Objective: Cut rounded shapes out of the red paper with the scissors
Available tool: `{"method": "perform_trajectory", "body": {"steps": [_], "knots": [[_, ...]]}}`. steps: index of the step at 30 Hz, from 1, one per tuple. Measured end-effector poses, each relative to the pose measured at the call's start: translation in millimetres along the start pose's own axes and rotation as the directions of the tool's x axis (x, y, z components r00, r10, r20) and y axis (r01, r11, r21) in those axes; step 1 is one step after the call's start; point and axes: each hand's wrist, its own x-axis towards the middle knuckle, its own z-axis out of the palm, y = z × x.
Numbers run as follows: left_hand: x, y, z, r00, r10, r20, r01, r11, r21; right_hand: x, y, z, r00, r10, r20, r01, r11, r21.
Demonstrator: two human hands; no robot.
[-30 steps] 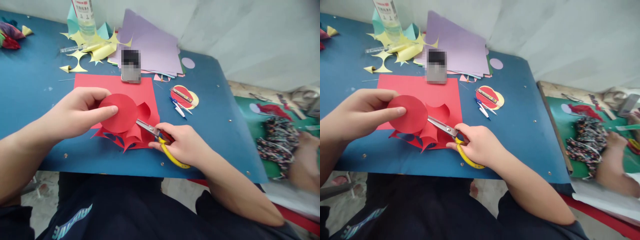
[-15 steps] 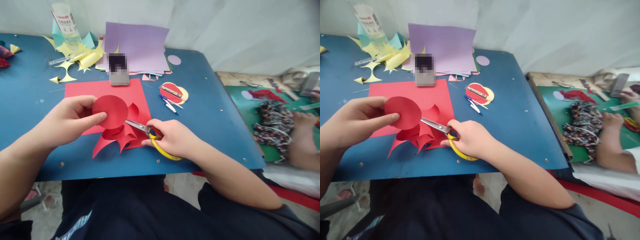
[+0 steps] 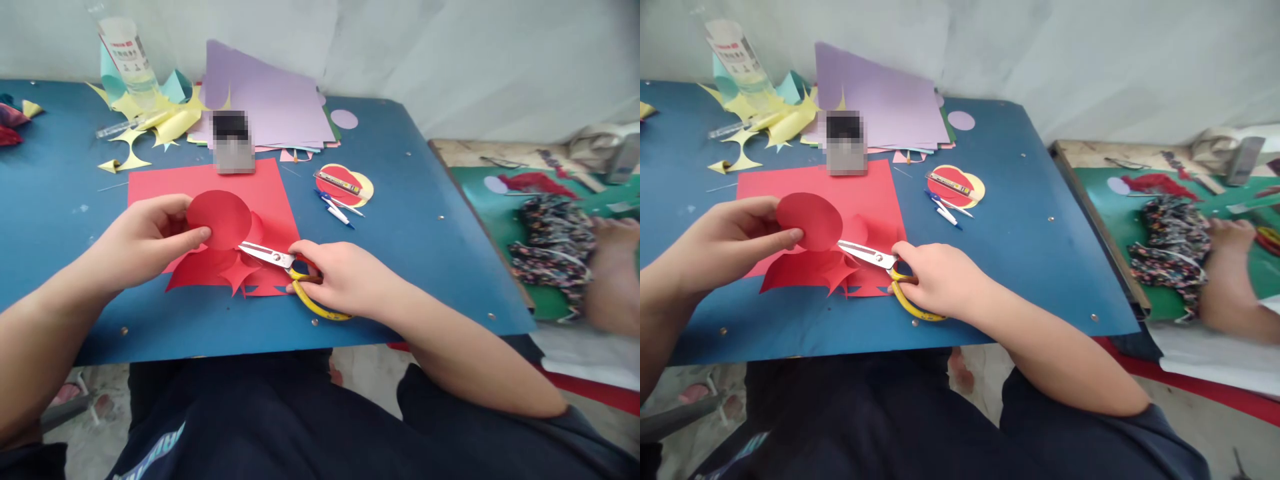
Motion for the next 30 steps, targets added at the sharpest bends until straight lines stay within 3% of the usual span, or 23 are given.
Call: {"method": "perform_trajectory", "body": {"steps": [6,11,15,18,25,30], "knots": [[2,0,-0.1,1.0,-0.008,0.003,0.008,1.0,0.01,-8,2,-1,0.998,-0.025,-0.055,0.021,0.996,-0.084],[1,1,2.2,1.0,0.003,0.0,-0.003,1.0,0.025,-17,4,-1,0.973,-0.096,-0.208,0.083,0.994,-0.069],[-4,1,8.7,0.999,0.041,0.021,-0.043,0.995,0.085,-21,6,-4,0.878,-0.155,-0.454,0.182,0.983,0.015],[-7,0,16.2,0.992,0.122,0.03,-0.126,0.976,0.176,-21,6,-4,0.813,-0.166,-0.558,0.294,0.944,0.147],[-10,-16,33.6,0.929,0.33,0.167,-0.369,0.847,0.382,-3,1,12,0.859,-0.163,-0.485,0.43,0.745,0.51],[-11,-18,36.6,0.899,0.381,0.216,-0.437,0.794,0.423,5,0,16,0.827,-0.212,-0.52,0.5,0.698,0.512]]}}
